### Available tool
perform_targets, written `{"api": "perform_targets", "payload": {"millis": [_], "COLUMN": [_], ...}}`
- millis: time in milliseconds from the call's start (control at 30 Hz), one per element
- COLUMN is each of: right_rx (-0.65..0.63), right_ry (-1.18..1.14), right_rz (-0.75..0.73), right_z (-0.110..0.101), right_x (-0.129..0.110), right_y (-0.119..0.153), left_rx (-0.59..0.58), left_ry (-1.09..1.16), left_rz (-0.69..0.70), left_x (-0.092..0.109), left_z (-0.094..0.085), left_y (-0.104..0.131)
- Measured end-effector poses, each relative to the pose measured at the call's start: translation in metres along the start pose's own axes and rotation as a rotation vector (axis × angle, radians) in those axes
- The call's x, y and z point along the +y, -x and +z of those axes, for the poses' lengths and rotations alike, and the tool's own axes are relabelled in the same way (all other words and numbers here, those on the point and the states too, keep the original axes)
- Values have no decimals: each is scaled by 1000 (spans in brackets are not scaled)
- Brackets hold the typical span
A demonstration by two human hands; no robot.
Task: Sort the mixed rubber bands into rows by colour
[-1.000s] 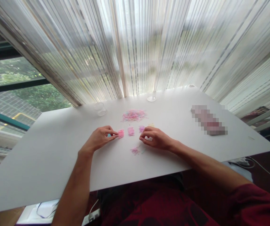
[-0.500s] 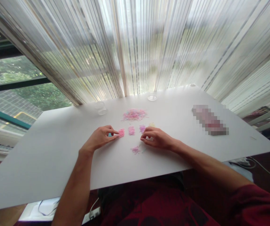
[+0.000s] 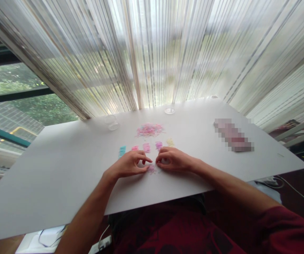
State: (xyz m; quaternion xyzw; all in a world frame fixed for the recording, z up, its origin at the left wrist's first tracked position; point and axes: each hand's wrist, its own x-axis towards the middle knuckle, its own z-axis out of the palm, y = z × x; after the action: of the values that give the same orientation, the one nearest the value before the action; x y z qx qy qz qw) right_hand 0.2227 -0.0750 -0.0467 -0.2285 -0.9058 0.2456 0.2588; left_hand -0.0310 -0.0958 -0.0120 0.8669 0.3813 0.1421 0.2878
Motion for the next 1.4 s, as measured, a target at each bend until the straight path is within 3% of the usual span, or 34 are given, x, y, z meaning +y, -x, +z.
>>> {"api": "perform_targets", "payload": {"millis": [267, 433, 733, 1033, 1400], "right_rx": [1, 52, -14, 70, -61], "right_ry": [27, 57, 31, 66, 50], "right_rz": [-2, 2, -1, -25, -17], "right_z": [5, -2, 1, -2, -1], "right_x": [2, 3, 0, 2, 0], "right_y": [0, 3, 1, 2, 1], "left_rx": [-32, -31, 56, 103, 122], "left_ry": [26, 58, -1, 14, -7], "left_rz": [-22, -34, -2, -2, -3], "left_x": [1, 2, -1, -1, -1], "left_z": [1, 4, 8, 11, 12], "left_y": [-1, -1, -4, -5, -5]}}
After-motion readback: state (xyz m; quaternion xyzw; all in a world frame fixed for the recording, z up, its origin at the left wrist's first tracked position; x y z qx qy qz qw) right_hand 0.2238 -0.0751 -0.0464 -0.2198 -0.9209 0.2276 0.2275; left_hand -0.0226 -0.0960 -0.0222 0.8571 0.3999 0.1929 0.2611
